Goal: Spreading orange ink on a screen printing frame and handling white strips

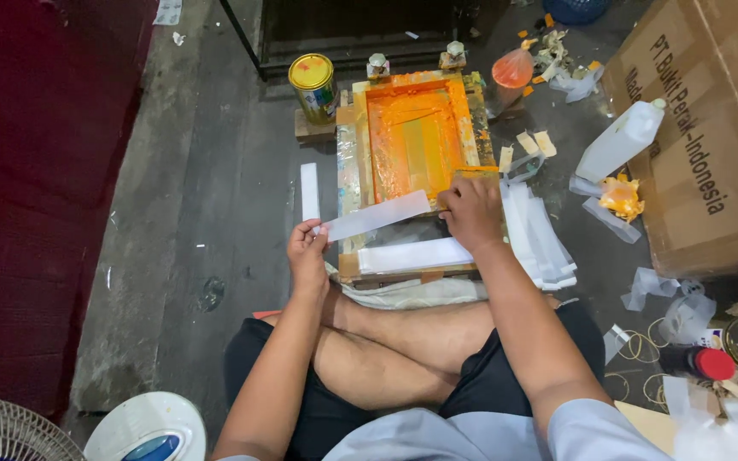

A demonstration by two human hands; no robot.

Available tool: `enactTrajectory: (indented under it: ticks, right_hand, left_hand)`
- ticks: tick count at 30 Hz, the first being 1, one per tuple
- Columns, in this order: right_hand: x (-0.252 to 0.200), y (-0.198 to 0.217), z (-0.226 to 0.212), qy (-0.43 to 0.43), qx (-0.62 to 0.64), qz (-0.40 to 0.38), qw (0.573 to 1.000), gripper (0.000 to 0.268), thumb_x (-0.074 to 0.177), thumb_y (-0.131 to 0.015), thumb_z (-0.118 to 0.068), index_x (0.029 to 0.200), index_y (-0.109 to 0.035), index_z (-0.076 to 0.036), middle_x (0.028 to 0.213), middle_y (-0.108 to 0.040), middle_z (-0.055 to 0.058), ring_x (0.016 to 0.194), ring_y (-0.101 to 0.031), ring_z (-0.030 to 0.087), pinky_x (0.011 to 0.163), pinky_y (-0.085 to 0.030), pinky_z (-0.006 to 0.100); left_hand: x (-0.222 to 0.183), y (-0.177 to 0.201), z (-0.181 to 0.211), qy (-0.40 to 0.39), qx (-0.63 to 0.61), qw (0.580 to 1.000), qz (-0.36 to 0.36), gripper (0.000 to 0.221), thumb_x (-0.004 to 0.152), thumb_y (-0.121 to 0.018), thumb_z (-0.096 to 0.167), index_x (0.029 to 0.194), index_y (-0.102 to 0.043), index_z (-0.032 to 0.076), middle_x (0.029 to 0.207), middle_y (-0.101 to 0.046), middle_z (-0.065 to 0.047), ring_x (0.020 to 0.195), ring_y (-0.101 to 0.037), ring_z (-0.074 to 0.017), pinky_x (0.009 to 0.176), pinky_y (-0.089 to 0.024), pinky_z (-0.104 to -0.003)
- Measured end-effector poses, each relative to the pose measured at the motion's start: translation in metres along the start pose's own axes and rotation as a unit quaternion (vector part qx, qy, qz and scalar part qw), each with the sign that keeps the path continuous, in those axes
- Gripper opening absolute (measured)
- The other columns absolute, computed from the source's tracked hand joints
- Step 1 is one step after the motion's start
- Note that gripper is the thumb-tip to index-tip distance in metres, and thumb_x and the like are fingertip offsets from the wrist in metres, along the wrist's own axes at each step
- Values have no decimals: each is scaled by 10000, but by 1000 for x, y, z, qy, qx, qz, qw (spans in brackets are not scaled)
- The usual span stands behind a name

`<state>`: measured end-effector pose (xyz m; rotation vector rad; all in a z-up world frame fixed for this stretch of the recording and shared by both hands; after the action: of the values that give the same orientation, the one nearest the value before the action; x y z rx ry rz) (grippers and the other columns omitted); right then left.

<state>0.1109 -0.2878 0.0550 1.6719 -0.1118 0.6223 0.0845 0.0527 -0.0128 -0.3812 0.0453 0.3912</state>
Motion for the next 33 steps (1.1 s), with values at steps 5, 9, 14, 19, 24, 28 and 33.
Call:
enactTrajectory:
  ticks: [5, 9, 14, 19, 24, 28, 33]
  right_hand:
    - [0, 15, -12, 53, -23, 73, 996, 265, 741, -816, -265, 961, -669, -275, 991, -518, -66, 957, -530, 207, 757, -400, 390]
    - [9, 42, -19, 83, -45, 132, 987, 134, 820, -775, -218, 877, -670, -277, 938, -549, -85, 928, -562, 178, 751, -410, 376]
    - [48, 97, -14, 103, -15, 144, 984, 24, 934, -704, -289, 952, -710, -275, 965, -596, -74, 1014, -602, 177, 878, -454, 392]
    - [96, 119, -9, 119, -31, 164, 979, 104, 956, -714, -300, 1053, -726, -266, 1046, -639, -58, 1135, -629, 205, 1025, -469, 432]
    - [101, 125, -9, 66, 51, 198, 977, 164, 1009, -703, -166, 1158, -762, -201, 1152, -686, 6, 1263, -597, 271, 1153, -349, 529]
    - [105, 119, -4, 58, 57, 204, 976, 199, 1003, -703, -162, 1179, -770, -225, 1175, -698, 5, 1268, -602, 294, 1153, -342, 571]
    - [114, 133, -7, 67, 67, 226, 970, 197, 997, -718, -148, 1175, -778, -204, 1224, -723, 15, 1279, -603, 327, 1151, -318, 581]
  left_hand:
    - [3, 3, -5, 13, -2, 1000, -1, 189, 947, -674, 12, 1123, -632, 67, 860, -642, -10, 613, -636, -58, 610, -548, -127]
    - [14, 16, -21, 10, -11, 1000, 8, 128, 950, -668, 15, 1050, -624, 81, 819, -593, -1, 587, -601, -63, 568, -515, -141]
    - [13, 19, -19, 22, -29, 999, 22, 120, 939, -670, 13, 971, -594, 100, 856, -642, -39, 583, -612, -89, 585, -521, -166]
    - [9, 18, -10, 25, -3, 999, 35, 98, 920, -669, 3, 925, -628, 92, 867, -658, -20, 613, -628, -79, 608, -528, -148]
    - [-8, -2, 15, 37, 60, 997, 33, 228, 889, -718, -4, 1116, -748, -1, 869, -634, -35, 659, -626, -82, 669, -571, -189]
    - [-35, -38, 46, 69, 99, 993, 12, 326, 892, -742, 23, 1218, -753, 23, 988, -703, -53, 790, -648, -81, 786, -583, -216]
    - [-57, -107, 44, 152, 32, 987, -37, 583, 899, -699, -10, 1463, -551, -21, 1262, -592, -189, 1059, -642, -204, 983, -549, -319]
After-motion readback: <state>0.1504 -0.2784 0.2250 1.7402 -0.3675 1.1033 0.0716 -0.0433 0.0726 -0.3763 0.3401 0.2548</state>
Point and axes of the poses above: each hand's wrist, its own x-axis towards the middle knuckle, its own y-axis out of the back of the hand, z = x × y, the point moved 6 cm from there along x, towards the middle knuckle
